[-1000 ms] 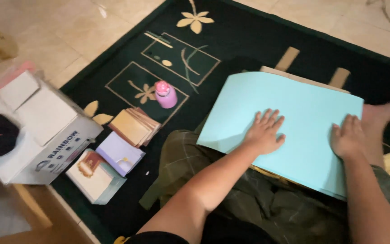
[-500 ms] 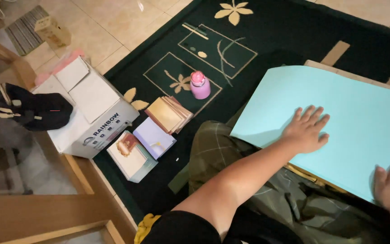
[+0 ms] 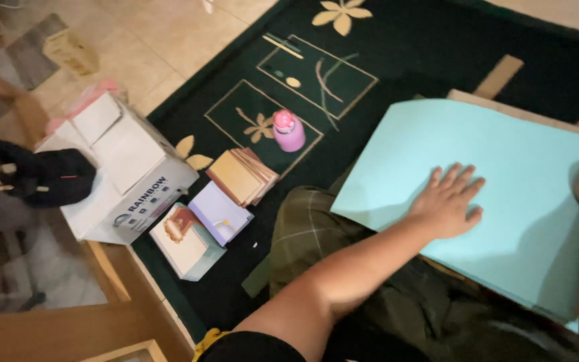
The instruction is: The person is sitting on a rug, picking up light blue folders, opening them, smoothing the covers and pages with their hands, and stacking them neatly.
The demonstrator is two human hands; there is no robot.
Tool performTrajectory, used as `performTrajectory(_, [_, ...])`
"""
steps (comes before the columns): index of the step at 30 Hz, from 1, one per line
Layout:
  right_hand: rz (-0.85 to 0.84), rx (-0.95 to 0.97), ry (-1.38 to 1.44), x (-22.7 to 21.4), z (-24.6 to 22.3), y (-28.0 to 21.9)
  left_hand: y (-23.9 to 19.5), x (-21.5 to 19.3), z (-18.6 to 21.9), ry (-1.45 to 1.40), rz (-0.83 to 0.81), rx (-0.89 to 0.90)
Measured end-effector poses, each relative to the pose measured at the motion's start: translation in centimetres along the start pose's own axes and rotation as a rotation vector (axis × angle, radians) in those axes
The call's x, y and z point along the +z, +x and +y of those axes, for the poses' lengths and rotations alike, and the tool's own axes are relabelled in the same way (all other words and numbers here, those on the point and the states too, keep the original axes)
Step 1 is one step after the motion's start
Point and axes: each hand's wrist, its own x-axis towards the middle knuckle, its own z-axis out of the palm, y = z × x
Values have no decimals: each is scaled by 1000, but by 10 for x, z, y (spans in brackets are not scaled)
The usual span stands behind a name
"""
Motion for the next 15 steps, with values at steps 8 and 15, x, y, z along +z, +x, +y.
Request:
performTrajectory(8, [-421, 508, -138, -162, -164, -5, 15, 43, -13, -142, 137, 27])
performTrajectory(15, [-828, 760, -82, -249, -250, 8, -7, 57, 2, 91, 25, 46])
